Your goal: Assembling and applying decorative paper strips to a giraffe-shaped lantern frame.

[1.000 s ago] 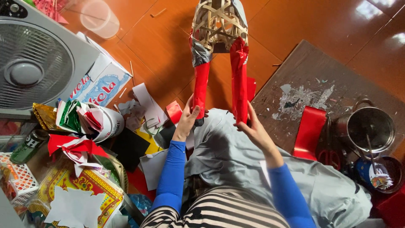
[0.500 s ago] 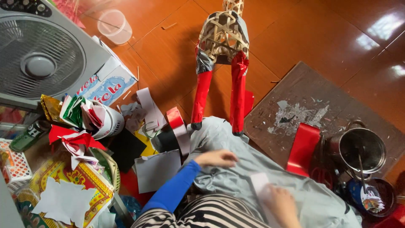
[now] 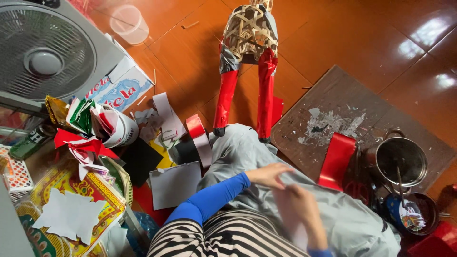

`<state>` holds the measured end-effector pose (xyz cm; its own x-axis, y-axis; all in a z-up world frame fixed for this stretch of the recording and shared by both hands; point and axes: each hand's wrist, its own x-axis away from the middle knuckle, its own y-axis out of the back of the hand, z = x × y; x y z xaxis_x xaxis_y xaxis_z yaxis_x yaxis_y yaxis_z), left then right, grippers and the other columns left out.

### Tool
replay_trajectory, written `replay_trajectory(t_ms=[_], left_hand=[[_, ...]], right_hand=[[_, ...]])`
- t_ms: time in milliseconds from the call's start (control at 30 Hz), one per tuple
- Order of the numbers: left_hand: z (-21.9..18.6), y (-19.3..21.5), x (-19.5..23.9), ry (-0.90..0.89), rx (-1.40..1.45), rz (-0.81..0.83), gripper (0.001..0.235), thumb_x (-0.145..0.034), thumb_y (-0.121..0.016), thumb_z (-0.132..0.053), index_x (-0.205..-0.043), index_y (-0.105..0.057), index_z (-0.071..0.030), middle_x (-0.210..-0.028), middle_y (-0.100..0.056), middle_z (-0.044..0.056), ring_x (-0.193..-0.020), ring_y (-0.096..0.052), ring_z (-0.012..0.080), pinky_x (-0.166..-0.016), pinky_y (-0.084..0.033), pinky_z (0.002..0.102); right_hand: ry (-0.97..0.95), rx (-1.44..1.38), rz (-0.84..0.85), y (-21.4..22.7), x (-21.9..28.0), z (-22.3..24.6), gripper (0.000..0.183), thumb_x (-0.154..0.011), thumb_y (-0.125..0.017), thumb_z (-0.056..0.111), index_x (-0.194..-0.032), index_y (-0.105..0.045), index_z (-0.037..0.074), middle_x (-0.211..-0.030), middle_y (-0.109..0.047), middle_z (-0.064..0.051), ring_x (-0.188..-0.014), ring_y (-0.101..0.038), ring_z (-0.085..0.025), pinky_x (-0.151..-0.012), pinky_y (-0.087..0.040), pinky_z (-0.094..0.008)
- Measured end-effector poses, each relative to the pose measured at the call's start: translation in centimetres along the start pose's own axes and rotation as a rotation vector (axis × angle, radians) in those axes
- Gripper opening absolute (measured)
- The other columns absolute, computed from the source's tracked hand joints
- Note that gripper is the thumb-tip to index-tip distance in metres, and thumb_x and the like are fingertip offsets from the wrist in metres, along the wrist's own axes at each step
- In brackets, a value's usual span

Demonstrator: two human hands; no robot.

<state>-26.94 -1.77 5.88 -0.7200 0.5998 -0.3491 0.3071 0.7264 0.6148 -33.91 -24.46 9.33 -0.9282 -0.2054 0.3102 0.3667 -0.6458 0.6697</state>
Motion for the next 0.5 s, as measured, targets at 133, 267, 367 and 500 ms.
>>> replay_trajectory(t_ms=[133,267,367,500], left_hand=[[2.9,0.9,-0.6,0.513,0.601,0.215,0.024,-0.09,-0.079,-0.02,-0.105,-0.075,-0.001,-0.102,-0.076,0.012,-0.095,-0.071,0.016,-0.084,-0.059,0.031],[4.6,2.4,0.4,0.916,0.949,-0.189,0.02,-0.087,-0.079,-0.016,-0.103,-0.074,-0.006,-0.092,-0.074,0.0,-0.083,-0.067,0.0085,-0.072,-0.055,0.026],[5.1,4.4,1.0,0.987,1.003,-0.254,0.017,-0.086,-0.078,-0.015,-0.102,-0.076,-0.007,-0.09,-0.074,-0.002,-0.079,-0.064,0.0077,-0.068,-0.052,0.025],[7.7,2.0,0.8,1.036,0.974,-0.228,0.018,-0.086,-0.083,-0.014,-0.1,-0.075,-0.005,-0.088,-0.072,0.001,-0.075,-0.063,0.0112,-0.063,-0.052,0.028]], right_hand=[[-0.14,-0.223,-0.016,5.1,-0.4,6.5,0.031,-0.092,-0.069,0.018,-0.123,-0.071,0.013,-0.1,-0.079,-0.015,-0.089,-0.075,-0.024,-0.077,-0.058,-0.036],[-0.306,-0.557,0.35,5.7,-0.5,-0.5,0.061,-0.085,-0.075,0.005,-0.142,-0.055,0.016,-0.089,-0.078,-0.015,-0.08,-0.069,-0.019,-0.069,-0.056,-0.033],[-0.267,-0.64,0.334,8.9,1.6,-3.5,0.072,-0.08,-0.073,0.001,-0.147,-0.051,0.016,-0.087,-0.079,-0.015,-0.079,-0.069,-0.018,-0.068,-0.054,-0.031],[-0.118,-0.924,0.058,14.0,2.3,-2.7,0.065,-0.083,-0.069,-0.001,-0.146,-0.053,0.007,-0.088,-0.07,-0.005,-0.078,-0.065,-0.012,-0.068,-0.052,-0.027]])
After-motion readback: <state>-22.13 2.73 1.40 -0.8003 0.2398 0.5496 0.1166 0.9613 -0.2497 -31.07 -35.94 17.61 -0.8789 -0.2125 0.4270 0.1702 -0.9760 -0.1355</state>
